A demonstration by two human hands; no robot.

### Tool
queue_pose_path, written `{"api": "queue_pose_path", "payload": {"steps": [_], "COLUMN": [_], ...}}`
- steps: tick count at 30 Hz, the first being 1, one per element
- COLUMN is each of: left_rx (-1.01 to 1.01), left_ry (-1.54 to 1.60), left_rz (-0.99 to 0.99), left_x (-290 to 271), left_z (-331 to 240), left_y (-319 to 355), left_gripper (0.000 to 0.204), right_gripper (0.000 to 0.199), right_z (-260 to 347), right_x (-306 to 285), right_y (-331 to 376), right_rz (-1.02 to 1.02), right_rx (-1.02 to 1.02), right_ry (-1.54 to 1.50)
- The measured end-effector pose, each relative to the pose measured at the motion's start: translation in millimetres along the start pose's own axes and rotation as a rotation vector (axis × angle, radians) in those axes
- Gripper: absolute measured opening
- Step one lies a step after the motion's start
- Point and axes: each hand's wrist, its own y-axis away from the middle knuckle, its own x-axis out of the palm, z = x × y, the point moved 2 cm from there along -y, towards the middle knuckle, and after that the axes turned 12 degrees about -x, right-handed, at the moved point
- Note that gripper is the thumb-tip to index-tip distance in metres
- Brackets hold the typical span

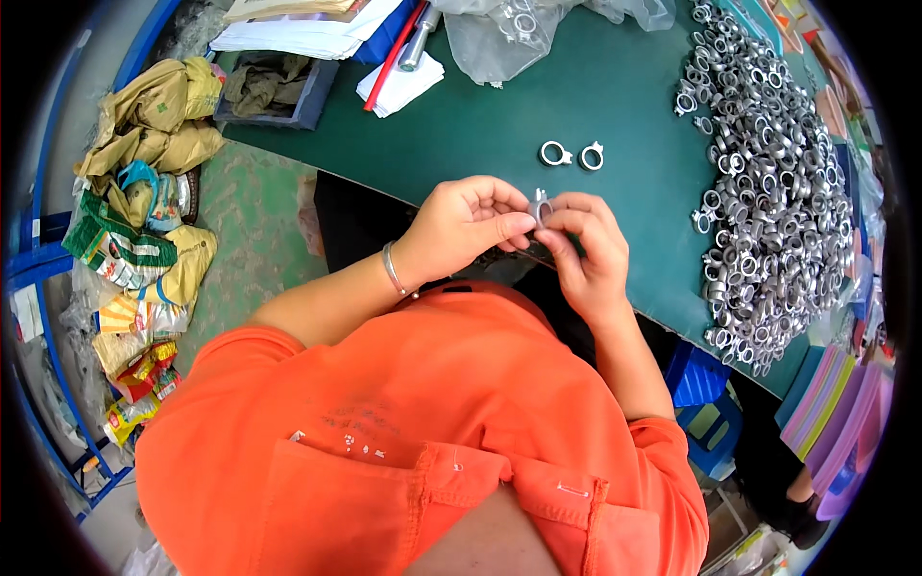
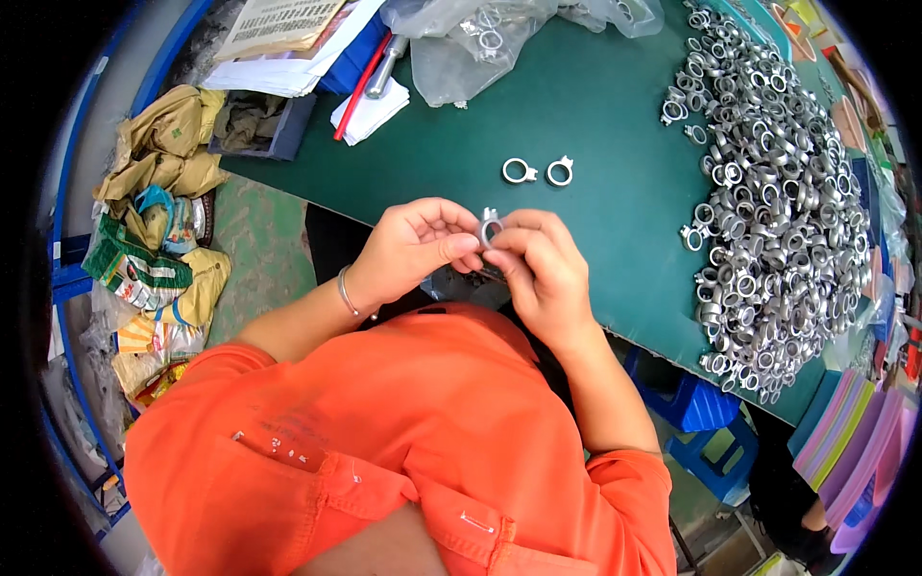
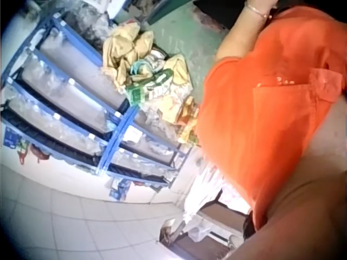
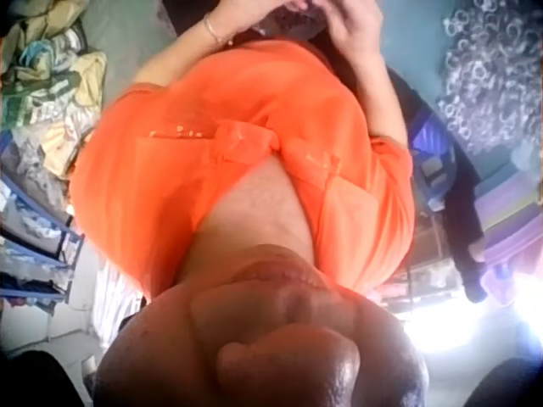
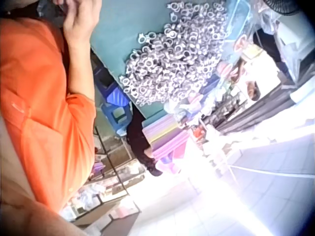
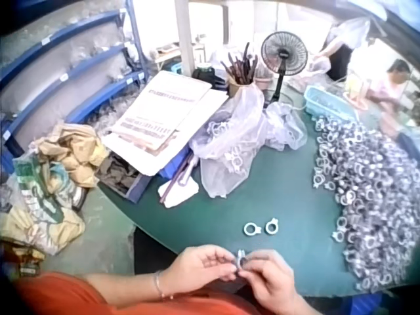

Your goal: The person takes small silver metal rings and inserts smaller metal parts into them by hand, repeating this action with several components and placing the finished items on a green workbench.

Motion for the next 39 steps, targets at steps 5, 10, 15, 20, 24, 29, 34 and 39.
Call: {"api": "queue_pose_path", "payload": {"steps": [5, 10, 15, 20, 24, 29, 34, 39], "left_rx": [0.362, 0.635, 0.734, 0.279, 0.387, 0.254, 0.093, 0.099], "left_ry": [-0.199, -0.555, -0.725, -0.499, -0.605, -0.400, -0.111, -0.013], "left_rz": [0.074, -0.040, -0.120, -0.077, -0.144, -0.119, -0.093, 0.027], "left_x": [4, 8, 4, -13, -15, -3, -6, -3], "left_z": [4, -3, -8, 11, 13, 11, 4, 3], "left_y": [-1, 9, 16, 21, 20, 10, 5, 3], "left_gripper": [0.014, 0.018, 0.016, 0.012, 0.013, 0.011, 0.008, 0.014], "right_gripper": [0.029, 0.034, 0.025, 0.021, 0.015, 0.015, 0.011, 0.012], "right_z": [2, 5, 10, 15, -6, -28, -19, -7], "right_x": [4, 1, 3, 4, 0, 7, -1, 6], "right_y": [18, 20, 18, 13, -6, -29, -12, 14], "right_rz": [-0.203, -0.111, -0.071, 0.271, 0.184, 0.184, 0.106, -0.133], "right_rx": [0.127, 0.366, 0.206, 0.091, -0.071, 0.021, 0.093, 0.346], "right_ry": [-0.463, -0.659, -0.631, -0.271, 0.150, 0.663, 0.120, -0.680]}}
